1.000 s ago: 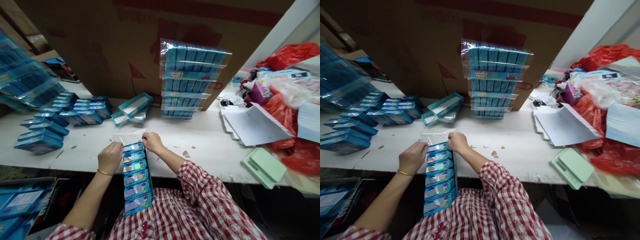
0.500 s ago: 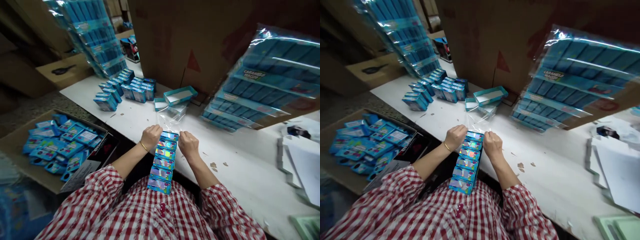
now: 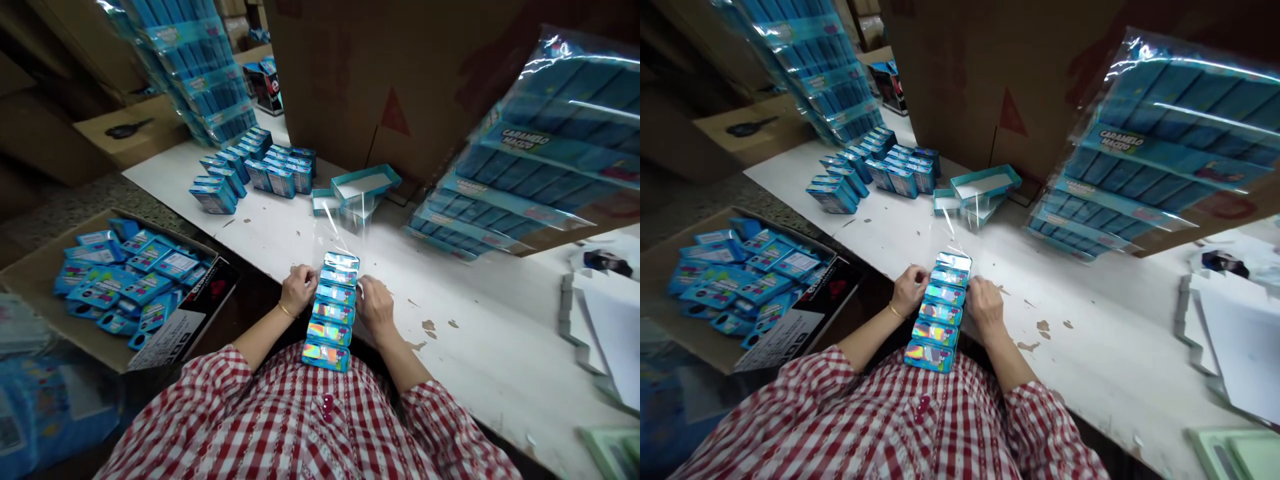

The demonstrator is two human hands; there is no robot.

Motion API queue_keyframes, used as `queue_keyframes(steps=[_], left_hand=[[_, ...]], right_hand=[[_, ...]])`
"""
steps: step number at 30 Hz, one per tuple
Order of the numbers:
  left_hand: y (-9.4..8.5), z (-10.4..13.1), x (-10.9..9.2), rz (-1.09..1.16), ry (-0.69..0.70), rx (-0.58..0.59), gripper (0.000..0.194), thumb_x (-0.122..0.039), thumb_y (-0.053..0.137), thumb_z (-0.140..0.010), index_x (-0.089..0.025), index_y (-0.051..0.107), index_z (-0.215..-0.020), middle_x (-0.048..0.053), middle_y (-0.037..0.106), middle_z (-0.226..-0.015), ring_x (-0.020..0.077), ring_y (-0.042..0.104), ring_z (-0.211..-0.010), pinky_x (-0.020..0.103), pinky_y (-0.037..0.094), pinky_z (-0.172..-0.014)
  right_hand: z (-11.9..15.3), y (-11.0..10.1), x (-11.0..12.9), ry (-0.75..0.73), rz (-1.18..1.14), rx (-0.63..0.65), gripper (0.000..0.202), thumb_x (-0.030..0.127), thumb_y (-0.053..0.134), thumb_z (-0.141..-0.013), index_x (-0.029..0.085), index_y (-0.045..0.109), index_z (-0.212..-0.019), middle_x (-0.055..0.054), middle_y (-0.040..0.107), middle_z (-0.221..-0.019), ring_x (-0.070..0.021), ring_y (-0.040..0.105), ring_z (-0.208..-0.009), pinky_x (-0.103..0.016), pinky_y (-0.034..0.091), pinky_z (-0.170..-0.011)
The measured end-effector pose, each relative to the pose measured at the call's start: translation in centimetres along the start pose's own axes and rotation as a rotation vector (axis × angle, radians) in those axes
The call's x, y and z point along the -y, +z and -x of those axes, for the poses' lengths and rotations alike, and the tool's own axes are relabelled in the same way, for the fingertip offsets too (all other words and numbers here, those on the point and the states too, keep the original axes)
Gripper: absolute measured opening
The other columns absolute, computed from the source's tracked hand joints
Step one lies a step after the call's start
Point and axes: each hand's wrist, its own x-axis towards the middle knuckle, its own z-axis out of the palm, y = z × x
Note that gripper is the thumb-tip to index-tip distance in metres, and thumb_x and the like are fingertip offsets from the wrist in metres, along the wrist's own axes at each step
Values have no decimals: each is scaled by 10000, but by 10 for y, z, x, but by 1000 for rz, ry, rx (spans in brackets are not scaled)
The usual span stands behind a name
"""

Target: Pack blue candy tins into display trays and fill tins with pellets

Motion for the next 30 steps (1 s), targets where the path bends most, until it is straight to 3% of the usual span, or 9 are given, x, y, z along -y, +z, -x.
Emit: queue_keyframes(steps=[3, 6, 12, 16, 20, 23, 25, 27, 30], left_hand=[[12, -6, 0, -30, -230, 122, 92, -248, 466, -828, -178, 510, -788, 17, 579, -684, 141, 551, -644, 236, 419, -601], [16, -13, 0, -99, -283, 209, 106, -275, 462, -840, -191, 513, -798, 11, 570, -663, 166, 546, -696, 246, 400, -625], [5, -11, 8, -254, -41, 329, 259, -261, 363, -890, -179, 542, -722, 47, 603, -701, 167, 552, -666, 255, 383, -607], [-8, 5, 11, -200, 165, 369, 253, -277, 373, -891, -162, 582, -807, 58, 614, -738, 152, 579, -668, 236, 396, -567], [-9, 8, 12, -119, 149, 358, 259, -279, 366, -897, -169, 590, -829, 52, 619, -780, 136, 597, -696, 222, 437, -605], [-3, 1, 12, -27, 96, 383, 250, -263, 349, -903, -179, 584, -903, 42, 638, -850, 137, 612, -774, 227, 467, -670], [-1, -3, 13, 6, 78, 417, 246, -265, 353, -901, -178, 578, -950, 46, 648, -902, 148, 618, -820, 243, 479, -703], [-1, -4, 13, -3, 66, 447, 240, -271, 366, -897, -184, 575, -977, 46, 655, -937, 159, 623, -843, 256, 486, -712], [-4, -5, 13, -33, 68, 470, 229, -267, 386, -888, -202, 568, -1012, 43, 655, -983, 167, 624, -872, 263, 491, -717]], right_hand=[[1, 14, 0, 180, 0, 133, 177, 228, 410, -884, 160, 570, -917, -51, 606, -783, -167, 504, -733, -275, 352, -667], [2, 22, -2, 210, 2, 216, 155, 209, 427, -871, 176, 574, -834, -37, 597, -753, -163, 487, -707, -270, 322, -643], [3, 20, -9, 61, 2, 189, 201, 187, 462, -840, 187, 536, -653, -28, 570, -653, -161, 435, -654, -284, 282, -631], [17, 11, -4, -38, -43, 187, 225, 181, 438, -841, 186, 524, -633, -29, 554, -636, -162, 426, -660, -293, 291, -653], [23, 1, -2, 57, -167, 286, 216, 168, 427, -828, 181, 528, -637, -32, 557, -641, -155, 452, -653, -290, 322, -647], [-1, -8, -21, 194, -509, 382, 110, 210, 455, -809, 185, 561, -801, -39, 601, -808, -150, 516, -738, -273, 391, -676], [-34, -12, -42, 305, -734, 291, 217, 280, 489, -792, 201, 541, -988, -65, 584, -1044, -167, 537, -908, -287, 432, -739], [-74, -9, -63, 407, -830, 141, 411, 348, 537, -762, 218, 482, -1148, -89, 477, -1271, -201, 463, -1123, -328, 426, -844], [-133, 5, -91, 538, -885, 121, 581, 374, 623, -684, 203, 471, -1217, -100, 446, -1327, -222, 402, -1209, -346, 395, -912]])
